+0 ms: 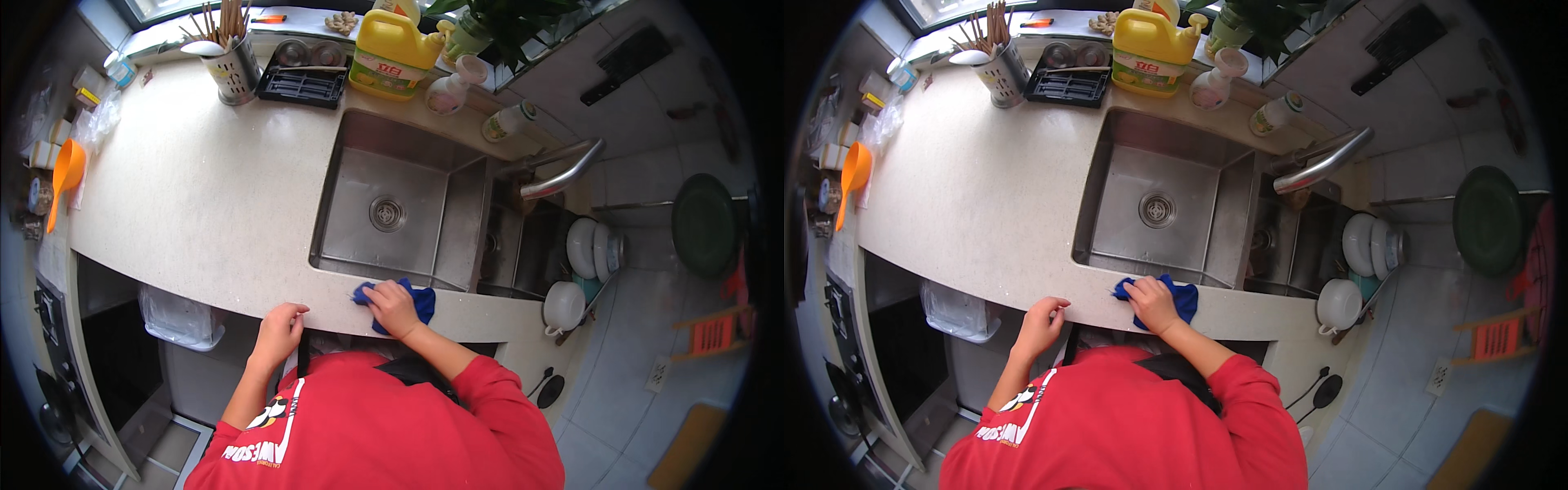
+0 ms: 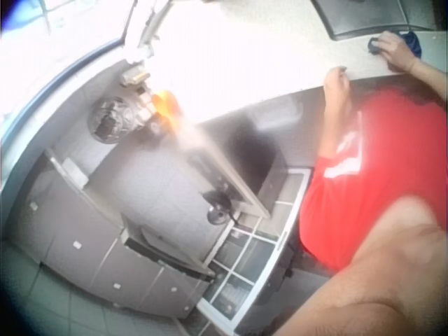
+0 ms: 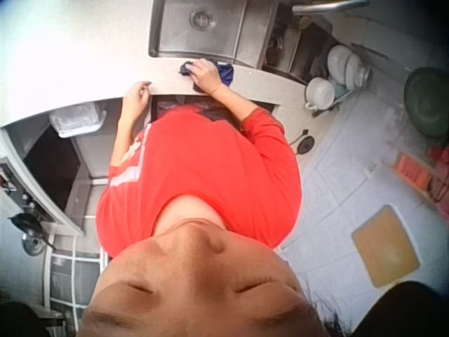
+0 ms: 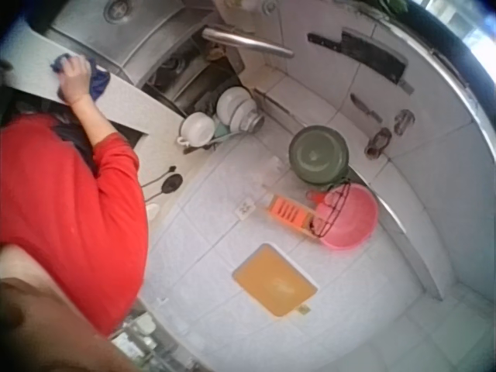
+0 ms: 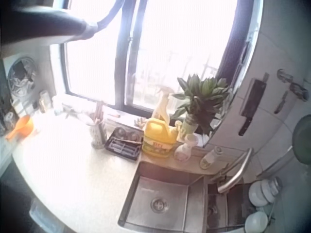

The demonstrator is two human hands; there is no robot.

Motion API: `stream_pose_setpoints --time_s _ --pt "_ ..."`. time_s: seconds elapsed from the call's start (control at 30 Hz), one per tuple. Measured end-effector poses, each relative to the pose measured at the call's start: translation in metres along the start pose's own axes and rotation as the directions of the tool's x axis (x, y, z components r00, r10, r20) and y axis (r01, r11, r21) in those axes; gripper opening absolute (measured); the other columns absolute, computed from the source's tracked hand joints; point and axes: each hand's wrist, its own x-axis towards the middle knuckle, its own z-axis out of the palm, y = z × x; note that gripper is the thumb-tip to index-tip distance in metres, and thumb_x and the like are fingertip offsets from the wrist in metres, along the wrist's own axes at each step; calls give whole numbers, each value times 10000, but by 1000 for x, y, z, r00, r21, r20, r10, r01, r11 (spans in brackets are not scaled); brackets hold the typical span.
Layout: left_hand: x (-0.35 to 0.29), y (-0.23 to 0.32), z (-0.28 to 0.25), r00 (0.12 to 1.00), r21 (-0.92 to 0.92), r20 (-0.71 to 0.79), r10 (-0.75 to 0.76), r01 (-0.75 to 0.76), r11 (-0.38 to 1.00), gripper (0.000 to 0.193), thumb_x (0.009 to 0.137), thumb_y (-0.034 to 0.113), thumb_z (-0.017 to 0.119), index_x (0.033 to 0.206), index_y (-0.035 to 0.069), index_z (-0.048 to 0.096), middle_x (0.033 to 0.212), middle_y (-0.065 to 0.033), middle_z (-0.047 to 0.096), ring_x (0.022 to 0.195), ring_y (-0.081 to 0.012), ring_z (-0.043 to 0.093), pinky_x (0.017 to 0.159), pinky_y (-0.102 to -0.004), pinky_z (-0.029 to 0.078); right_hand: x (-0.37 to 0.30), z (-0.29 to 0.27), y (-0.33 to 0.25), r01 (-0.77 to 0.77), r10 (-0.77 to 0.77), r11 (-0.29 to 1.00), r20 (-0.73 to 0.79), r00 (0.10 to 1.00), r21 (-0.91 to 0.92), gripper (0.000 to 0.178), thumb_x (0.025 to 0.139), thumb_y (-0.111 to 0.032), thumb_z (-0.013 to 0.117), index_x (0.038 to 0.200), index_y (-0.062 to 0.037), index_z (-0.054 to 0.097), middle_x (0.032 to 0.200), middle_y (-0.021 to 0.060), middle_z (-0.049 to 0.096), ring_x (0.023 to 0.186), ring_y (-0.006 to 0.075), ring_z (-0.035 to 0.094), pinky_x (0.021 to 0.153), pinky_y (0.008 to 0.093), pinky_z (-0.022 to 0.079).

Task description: The person cleans a wooden cutting board with a blue cloth, then wipes a wok and places it on the stove. They proceed to wipe the countertop and sink area with the blue cloth, followed by scrubbing the stovetop with a pink sponge. Finally, they wipe the stovetop again with the blue cloth.

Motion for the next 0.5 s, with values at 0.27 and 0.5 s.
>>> stream_pose_setpoints --time_s 0.27,0.5 --pt "-6 -14 -9 998 47 -63 16 -13 999 153 798 19 539 923 13 627 899 -157 637 806 -298 627 698 -343 511 -53 -26 23 -176 173 981 -39 984 -78 274 648 -79 653 918 -43 628 807 106 580 778 283 562 711 380 468" --pt "-3 -1 -7 997 -5 -67 24 -24 1000 145 804 17 534 913 16 631 892 -154 641 804 -304 628 704 -336 504 -31 -12 12 -89 88 996 -65 994 -22 295 639 -53 662 933 -65 640 820 92 582 793 276 563 713 358 473"
